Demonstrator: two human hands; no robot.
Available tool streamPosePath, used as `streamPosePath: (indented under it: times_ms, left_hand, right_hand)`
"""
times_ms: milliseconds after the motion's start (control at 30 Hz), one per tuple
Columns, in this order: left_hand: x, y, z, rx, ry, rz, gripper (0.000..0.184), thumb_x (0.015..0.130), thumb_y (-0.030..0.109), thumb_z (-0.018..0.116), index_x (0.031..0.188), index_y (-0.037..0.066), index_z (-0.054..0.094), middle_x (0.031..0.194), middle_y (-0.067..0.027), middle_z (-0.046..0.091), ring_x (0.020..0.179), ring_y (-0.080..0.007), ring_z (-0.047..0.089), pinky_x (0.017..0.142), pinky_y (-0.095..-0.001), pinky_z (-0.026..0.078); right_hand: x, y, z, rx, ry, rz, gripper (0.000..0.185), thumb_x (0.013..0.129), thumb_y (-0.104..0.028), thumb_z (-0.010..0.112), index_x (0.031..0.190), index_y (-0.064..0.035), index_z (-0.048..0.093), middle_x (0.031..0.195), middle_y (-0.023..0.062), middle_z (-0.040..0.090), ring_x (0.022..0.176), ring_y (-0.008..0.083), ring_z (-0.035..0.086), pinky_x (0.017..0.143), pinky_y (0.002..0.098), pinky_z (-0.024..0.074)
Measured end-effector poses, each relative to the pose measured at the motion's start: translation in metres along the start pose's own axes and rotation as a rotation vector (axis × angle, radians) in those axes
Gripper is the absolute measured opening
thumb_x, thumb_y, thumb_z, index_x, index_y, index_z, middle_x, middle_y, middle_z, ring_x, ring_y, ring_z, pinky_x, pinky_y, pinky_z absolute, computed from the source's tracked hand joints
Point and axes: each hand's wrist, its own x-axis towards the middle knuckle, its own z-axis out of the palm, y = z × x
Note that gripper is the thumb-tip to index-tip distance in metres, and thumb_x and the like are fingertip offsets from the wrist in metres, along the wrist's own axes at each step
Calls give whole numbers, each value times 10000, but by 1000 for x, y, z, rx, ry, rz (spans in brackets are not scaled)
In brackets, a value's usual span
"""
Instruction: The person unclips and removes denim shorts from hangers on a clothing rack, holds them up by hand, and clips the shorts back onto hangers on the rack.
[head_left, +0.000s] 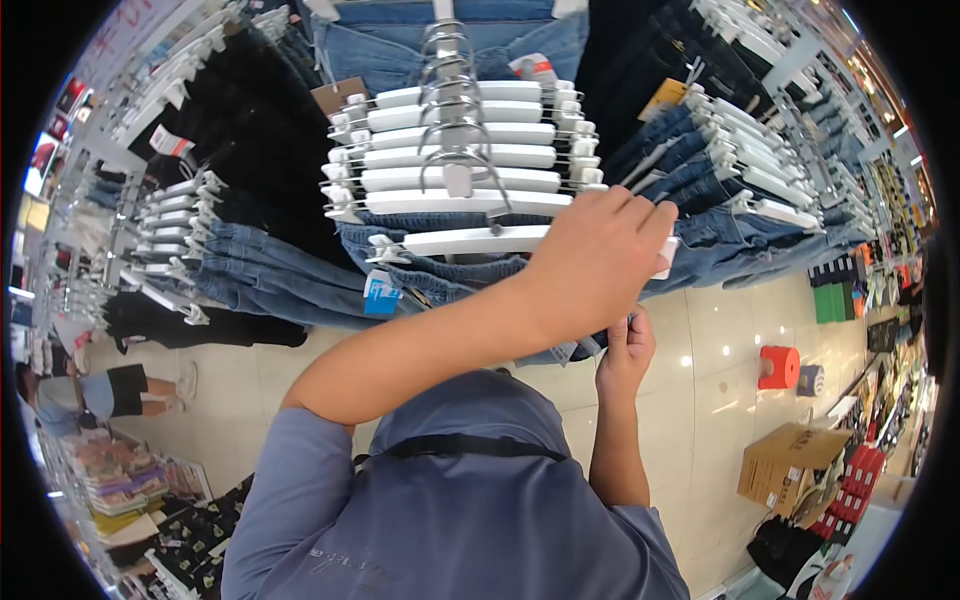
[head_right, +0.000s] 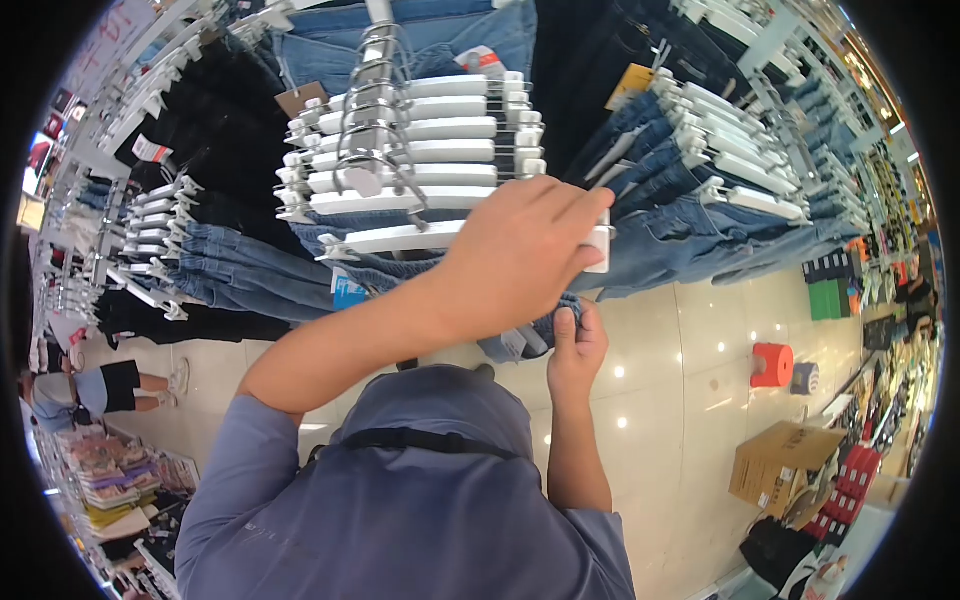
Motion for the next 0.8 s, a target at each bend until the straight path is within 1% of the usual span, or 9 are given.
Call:
streamPosePath:
  times_ms: [100,200,300,400,433,500,600,700,800]
  left_hand:
    - [-8,-1,1,139,41,29,505,732,150,744,1186,14,572,1093,-86,619,1025,-256,588,927,-419,453]
    - [-25,11,-8,141,235,122,504,693,163,735,1152,12,594,1152,-102,606,1101,-265,569,966,-438,446]
    - [-76,11,-5,-137,229,234,255,708,126,712,949,57,665,1038,-88,648,978,-266,626,886,-415,501]
    - [-146,-16,-16,-184,101,-36,136,761,119,734,859,70,653,916,-66,656,849,-253,638,774,-380,517]
    - [-168,-27,-22,-177,93,-162,125,775,121,744,834,69,647,891,-61,652,823,-251,633,754,-377,513]
    - [-206,-48,-36,-159,78,-350,183,770,116,763,892,55,641,924,-91,646,867,-267,626,814,-376,496]
    - [-240,-65,-55,-102,244,-596,275,776,127,773,998,40,635,1002,-132,641,954,-305,614,882,-382,471]
    - [-230,-79,-52,-98,399,-726,364,778,147,779,1076,25,611,1044,-158,629,994,-340,590,905,-389,456]
    - [-233,-100,-32,-121,330,-611,349,786,159,773,1052,-1,612,1020,-163,624,970,-358,582,906,-381,452]
  right_hand:
    - [2,7,-2,-72,-21,44,282,997,-230,608,1104,32,610,1002,49,642,925,110,580,833,256,466]
    - [-1,6,4,-235,-40,-52,277,977,-205,629,1115,34,609,995,62,643,913,123,592,814,259,475]
    - [-16,21,-8,-545,-21,181,251,961,-178,636,1093,34,605,971,68,635,876,125,589,788,252,475]
    - [-25,6,0,-197,-78,16,237,963,-183,629,1061,31,601,950,73,629,854,118,579,777,249,470]
    - [-25,0,5,-243,-80,-18,240,976,-209,612,1039,22,592,942,63,620,829,105,560,761,247,462]
    - [-25,4,7,-244,-82,6,255,984,-227,607,1046,20,585,930,51,606,821,97,547,754,240,453]
    - [-20,11,12,-255,-62,14,266,999,-242,589,1057,17,570,923,34,590,819,86,526,757,227,433]
    - [-11,24,15,-292,-13,35,277,1009,-256,577,1063,15,563,931,29,583,833,83,517,775,230,428]
    - [6,32,16,-348,24,16,267,1018,-253,564,1062,10,573,951,28,580,858,88,521,801,242,431]
